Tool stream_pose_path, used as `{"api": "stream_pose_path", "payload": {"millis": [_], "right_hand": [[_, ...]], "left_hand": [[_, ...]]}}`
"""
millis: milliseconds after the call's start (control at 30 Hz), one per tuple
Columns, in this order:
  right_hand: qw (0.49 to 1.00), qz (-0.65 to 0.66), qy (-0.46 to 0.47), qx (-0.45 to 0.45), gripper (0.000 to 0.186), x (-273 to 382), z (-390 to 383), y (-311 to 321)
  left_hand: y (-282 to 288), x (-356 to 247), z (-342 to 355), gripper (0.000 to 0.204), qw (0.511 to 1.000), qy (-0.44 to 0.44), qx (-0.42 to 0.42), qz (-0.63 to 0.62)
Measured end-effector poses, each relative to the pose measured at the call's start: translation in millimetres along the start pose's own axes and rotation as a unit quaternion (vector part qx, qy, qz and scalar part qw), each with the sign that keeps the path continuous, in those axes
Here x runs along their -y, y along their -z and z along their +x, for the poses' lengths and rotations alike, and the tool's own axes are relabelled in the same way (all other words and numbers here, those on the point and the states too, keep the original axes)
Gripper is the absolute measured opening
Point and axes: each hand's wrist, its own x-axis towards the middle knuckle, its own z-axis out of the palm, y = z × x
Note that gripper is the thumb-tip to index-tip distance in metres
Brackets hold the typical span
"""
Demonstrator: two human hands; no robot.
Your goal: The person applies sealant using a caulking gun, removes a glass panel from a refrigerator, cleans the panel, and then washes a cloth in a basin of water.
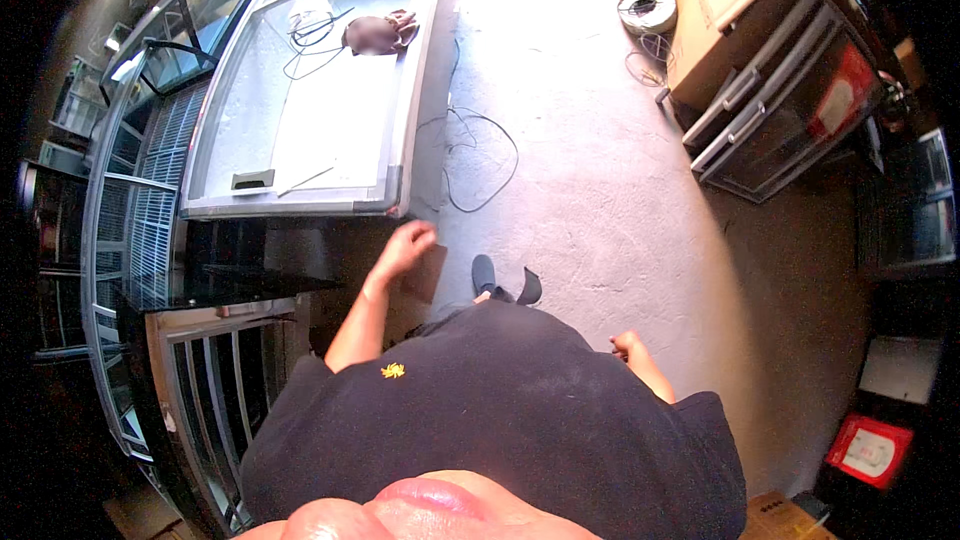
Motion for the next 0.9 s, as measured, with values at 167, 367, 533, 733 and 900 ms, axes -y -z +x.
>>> {"api": "stream_pose_path", "payload": {"millis": [167, 367, 533, 733, 900], "right_hand": [[0.947, 0.314, 0.032, -0.062, 0.029, 84, 45, 90], [0.965, 0.232, 0.113, -0.039, 0.025, 224, 84, 142], [0.974, 0.071, 0.208, -0.051, 0.03, 327, 126, 242], [0.989, -0.021, 0.141, -0.03, 0.019, 448, 319, 419], [0.934, 0.304, 0.187, -0.031, 0.028, 646, 341, 596]], "left_hand": [[110, -45, 209, 0.036, 0.978, 0.014, -0.206, 0.034], [207, -34, 420, 0.084, 0.885, 0.108, -0.419, 0.172], [209, -37, 528, 0.107, 0.842, 0.163, -0.478, 0.192], [289, -31, 560, 0.04, 0.865, 0.077, -0.113, -0.482], [247, -237, 684, 0.044, 0.842, -0.002, -0.338, -0.421]]}}
